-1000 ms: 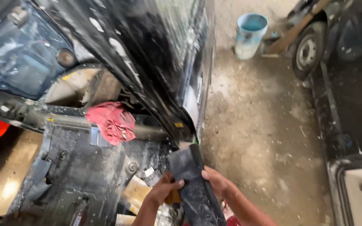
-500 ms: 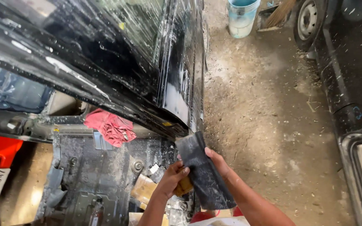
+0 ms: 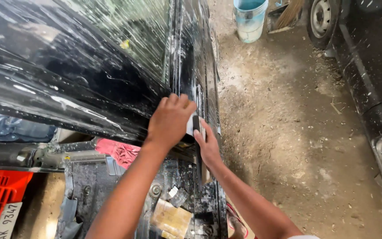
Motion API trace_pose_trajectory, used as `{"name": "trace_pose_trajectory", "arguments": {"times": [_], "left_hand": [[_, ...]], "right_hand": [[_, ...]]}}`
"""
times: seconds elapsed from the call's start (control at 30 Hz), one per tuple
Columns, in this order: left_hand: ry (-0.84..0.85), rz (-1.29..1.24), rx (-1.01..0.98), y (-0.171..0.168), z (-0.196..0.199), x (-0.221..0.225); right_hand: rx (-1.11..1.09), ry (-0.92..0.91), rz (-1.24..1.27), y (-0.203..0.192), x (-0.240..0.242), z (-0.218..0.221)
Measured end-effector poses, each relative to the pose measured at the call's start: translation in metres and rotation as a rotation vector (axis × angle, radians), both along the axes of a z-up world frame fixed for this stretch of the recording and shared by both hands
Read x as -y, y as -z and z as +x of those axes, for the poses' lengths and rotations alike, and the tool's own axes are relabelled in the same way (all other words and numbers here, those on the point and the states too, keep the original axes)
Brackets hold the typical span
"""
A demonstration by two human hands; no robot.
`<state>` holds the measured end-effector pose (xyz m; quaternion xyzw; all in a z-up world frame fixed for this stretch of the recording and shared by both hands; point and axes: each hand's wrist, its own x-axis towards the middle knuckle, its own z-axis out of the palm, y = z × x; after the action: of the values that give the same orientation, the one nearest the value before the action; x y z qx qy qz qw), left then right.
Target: The person scrubs the exterior surface of a black vehicle door using a sponge and a brush. The person repeatedly applies a white cleaning substance to the door panel and window frame while scrubbing.
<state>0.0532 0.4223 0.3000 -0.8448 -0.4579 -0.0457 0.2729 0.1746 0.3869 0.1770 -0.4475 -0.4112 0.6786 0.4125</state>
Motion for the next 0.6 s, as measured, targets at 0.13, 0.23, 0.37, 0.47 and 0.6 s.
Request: {"name": "trace_pose_trajectory", "arguments": {"times": [0.13,0.23,0.37,0.47,0.6], "left_hand": [[-0.177,-0.319,-0.167,0.02,0.01,-0.007],[-0.106,-0.183,-0.159,0.04,0.006,-0.026],[-0.093,-0.07,-0.142,0.063,-0.002,-0.052],[-0.116,-0.128,-0.173,0.065,0.002,-0.048],[-0.162,-0.219,-0.22,0.066,0.001,-0.061]], "right_hand": [[0.129,0.063,-0.11,0.054,0.005,-0.009],[-0.198,0.184,-0.228,0.046,-0.002,-0.01],[0.026,0.03,-0.073,0.08,-0.018,-0.015],[0.1,0.053,-0.074,0.037,0.002,-0.006],[0.011,0.009,0.022,0.013,0.002,-0.002]]}}
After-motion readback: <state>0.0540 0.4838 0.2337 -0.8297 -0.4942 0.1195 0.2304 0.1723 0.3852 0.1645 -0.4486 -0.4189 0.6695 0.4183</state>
